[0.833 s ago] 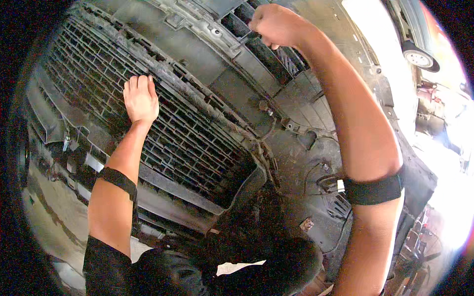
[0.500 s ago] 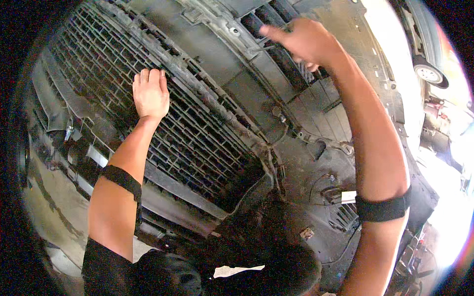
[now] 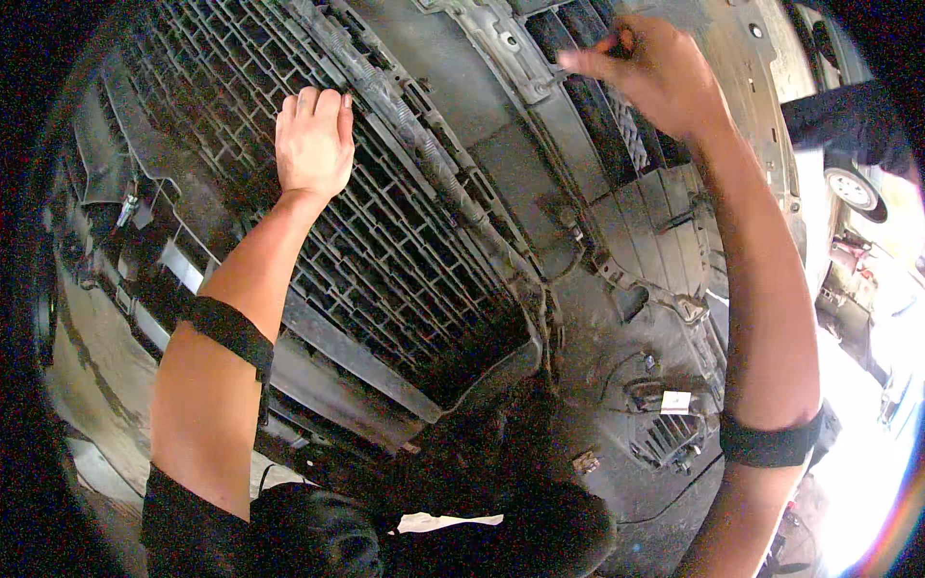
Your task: The person uses a screwdriver to pry and loosen clips securing the front bumper cover to the vehicle. They work along the top edge and sides of the grille area, systematically releasing fasteners while another person assists nearby.
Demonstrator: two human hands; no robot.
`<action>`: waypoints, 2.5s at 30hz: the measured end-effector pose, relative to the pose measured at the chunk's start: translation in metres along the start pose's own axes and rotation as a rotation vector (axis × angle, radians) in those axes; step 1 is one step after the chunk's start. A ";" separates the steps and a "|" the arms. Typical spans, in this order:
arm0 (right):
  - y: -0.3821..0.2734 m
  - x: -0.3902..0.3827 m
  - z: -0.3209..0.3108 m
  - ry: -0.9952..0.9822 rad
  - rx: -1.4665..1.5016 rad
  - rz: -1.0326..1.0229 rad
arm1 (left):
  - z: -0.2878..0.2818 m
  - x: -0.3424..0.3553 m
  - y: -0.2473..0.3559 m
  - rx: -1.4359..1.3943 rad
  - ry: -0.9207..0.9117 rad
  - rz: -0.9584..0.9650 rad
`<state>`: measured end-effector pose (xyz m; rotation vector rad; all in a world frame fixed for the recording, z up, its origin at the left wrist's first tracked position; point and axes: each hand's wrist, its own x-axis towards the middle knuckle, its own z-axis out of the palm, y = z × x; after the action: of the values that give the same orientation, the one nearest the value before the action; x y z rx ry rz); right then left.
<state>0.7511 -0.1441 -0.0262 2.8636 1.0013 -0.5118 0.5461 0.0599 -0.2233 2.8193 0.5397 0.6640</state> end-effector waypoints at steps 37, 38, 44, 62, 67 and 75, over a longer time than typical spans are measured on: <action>0.006 -0.008 -0.003 0.094 0.101 -0.337 | -0.001 0.000 0.000 0.000 -0.055 -0.029; 0.008 -0.009 0.000 0.102 0.156 -0.343 | -0.001 0.000 0.000 0.004 -0.052 -0.022; 0.009 0.000 0.001 0.033 -0.144 -0.002 | 0.000 0.000 0.000 0.006 -0.040 -0.020; 0.007 -0.009 -0.001 0.051 -0.092 -0.028 | 0.000 0.000 0.001 0.009 -0.072 -0.026; 0.020 -0.011 0.010 0.201 0.138 -0.444 | -0.002 0.000 0.000 0.009 -0.088 -0.032; 0.019 -0.008 0.013 0.033 -0.272 -0.021 | -0.002 0.001 0.002 0.019 -0.067 -0.015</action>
<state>0.7536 -0.1662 -0.0369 2.6311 1.0194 -0.3025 0.5462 0.0589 -0.2204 2.8405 0.5570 0.5623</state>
